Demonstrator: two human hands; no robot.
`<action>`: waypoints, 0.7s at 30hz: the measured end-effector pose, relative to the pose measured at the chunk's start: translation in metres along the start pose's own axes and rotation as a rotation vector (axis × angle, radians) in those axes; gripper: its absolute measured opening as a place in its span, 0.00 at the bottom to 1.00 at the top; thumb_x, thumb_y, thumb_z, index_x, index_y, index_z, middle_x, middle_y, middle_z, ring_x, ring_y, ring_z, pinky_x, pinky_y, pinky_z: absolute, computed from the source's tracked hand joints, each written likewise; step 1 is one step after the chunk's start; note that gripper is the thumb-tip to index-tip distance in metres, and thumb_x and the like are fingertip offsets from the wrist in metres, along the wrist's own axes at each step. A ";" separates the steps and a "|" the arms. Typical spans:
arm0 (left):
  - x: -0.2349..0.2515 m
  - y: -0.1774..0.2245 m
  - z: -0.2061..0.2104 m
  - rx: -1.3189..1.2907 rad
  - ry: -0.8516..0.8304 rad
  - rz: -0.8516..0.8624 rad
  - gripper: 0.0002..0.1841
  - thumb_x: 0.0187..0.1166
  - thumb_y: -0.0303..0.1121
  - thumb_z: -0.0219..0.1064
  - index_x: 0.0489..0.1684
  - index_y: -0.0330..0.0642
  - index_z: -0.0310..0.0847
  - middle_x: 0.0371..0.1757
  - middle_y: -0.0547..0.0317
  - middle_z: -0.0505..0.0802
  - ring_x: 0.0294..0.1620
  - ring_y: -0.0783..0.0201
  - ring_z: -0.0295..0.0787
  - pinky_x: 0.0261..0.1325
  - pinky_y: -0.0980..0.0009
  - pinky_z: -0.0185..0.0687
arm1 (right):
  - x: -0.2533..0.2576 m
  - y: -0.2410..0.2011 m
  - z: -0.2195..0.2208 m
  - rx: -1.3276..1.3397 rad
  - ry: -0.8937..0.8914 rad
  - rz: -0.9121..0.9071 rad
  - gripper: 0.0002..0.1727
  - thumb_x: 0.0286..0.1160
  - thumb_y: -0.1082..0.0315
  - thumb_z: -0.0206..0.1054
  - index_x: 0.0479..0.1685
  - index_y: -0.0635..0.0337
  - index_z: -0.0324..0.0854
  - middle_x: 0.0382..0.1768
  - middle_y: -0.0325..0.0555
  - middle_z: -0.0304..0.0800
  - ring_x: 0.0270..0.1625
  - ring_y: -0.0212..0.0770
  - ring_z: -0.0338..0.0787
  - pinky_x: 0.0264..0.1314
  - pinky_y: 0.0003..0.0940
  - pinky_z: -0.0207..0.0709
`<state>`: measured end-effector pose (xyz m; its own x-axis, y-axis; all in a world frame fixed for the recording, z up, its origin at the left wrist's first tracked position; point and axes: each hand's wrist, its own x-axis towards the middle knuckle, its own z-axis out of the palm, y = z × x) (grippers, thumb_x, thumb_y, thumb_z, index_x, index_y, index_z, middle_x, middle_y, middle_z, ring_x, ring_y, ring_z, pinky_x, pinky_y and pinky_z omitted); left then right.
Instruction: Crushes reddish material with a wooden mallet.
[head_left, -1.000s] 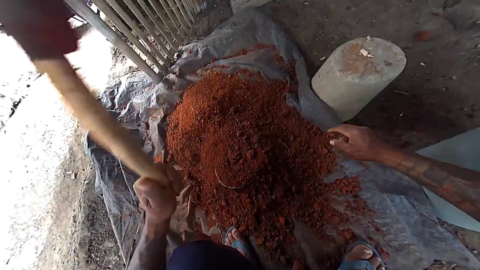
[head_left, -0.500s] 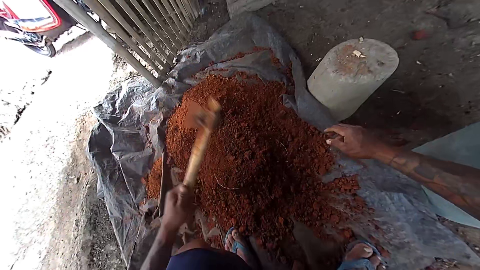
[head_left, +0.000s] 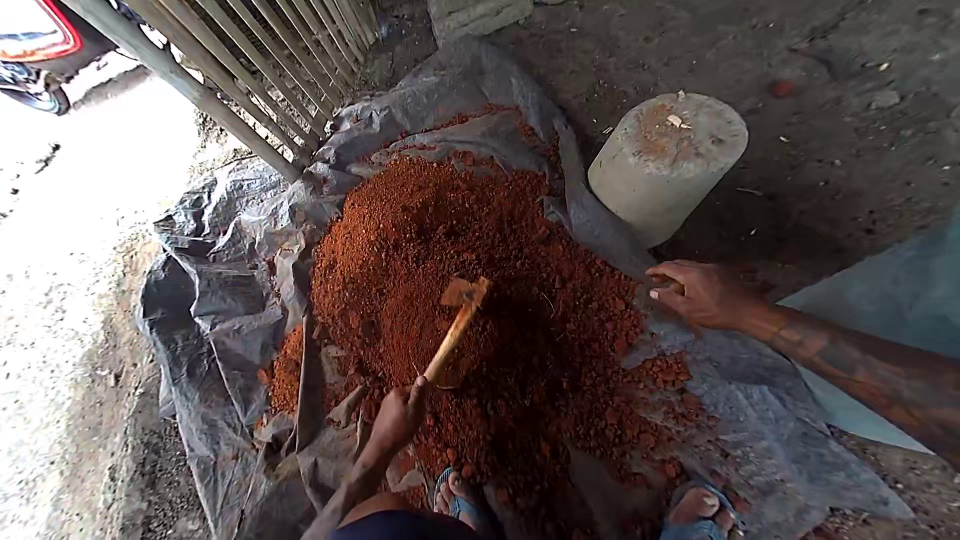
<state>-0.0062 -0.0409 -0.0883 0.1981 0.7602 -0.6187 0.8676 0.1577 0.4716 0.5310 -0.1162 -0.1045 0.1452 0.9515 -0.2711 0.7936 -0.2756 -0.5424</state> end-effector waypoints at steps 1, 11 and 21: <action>-0.008 0.013 -0.019 -0.097 0.078 0.088 0.37 0.89 0.62 0.38 0.26 0.41 0.82 0.17 0.61 0.80 0.18 0.63 0.76 0.25 0.59 0.75 | 0.002 0.002 -0.003 -0.010 -0.006 0.011 0.22 0.85 0.67 0.64 0.73 0.69 0.78 0.64 0.68 0.86 0.60 0.64 0.89 0.70 0.61 0.77; -0.023 0.044 -0.049 -0.529 0.662 0.768 0.37 0.75 0.80 0.42 0.21 0.56 0.73 0.12 0.74 0.75 0.12 0.76 0.72 0.16 0.73 0.71 | 0.008 0.000 0.003 -0.041 0.027 -0.040 0.22 0.84 0.67 0.65 0.72 0.68 0.79 0.62 0.68 0.87 0.58 0.65 0.90 0.67 0.64 0.77; -0.022 -0.054 0.020 -0.117 0.003 -0.037 0.37 0.91 0.60 0.34 0.31 0.40 0.83 0.24 0.56 0.83 0.28 0.56 0.82 0.38 0.51 0.79 | -0.002 -0.050 0.009 -0.064 -0.155 -0.063 0.23 0.84 0.67 0.66 0.73 0.70 0.78 0.65 0.69 0.86 0.64 0.66 0.89 0.71 0.64 0.77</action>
<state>-0.0481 -0.0787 -0.1126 0.1648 0.7545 -0.6352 0.8153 0.2583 0.5183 0.4861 -0.1054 -0.0840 0.0055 0.9328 -0.3603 0.8350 -0.2025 -0.5116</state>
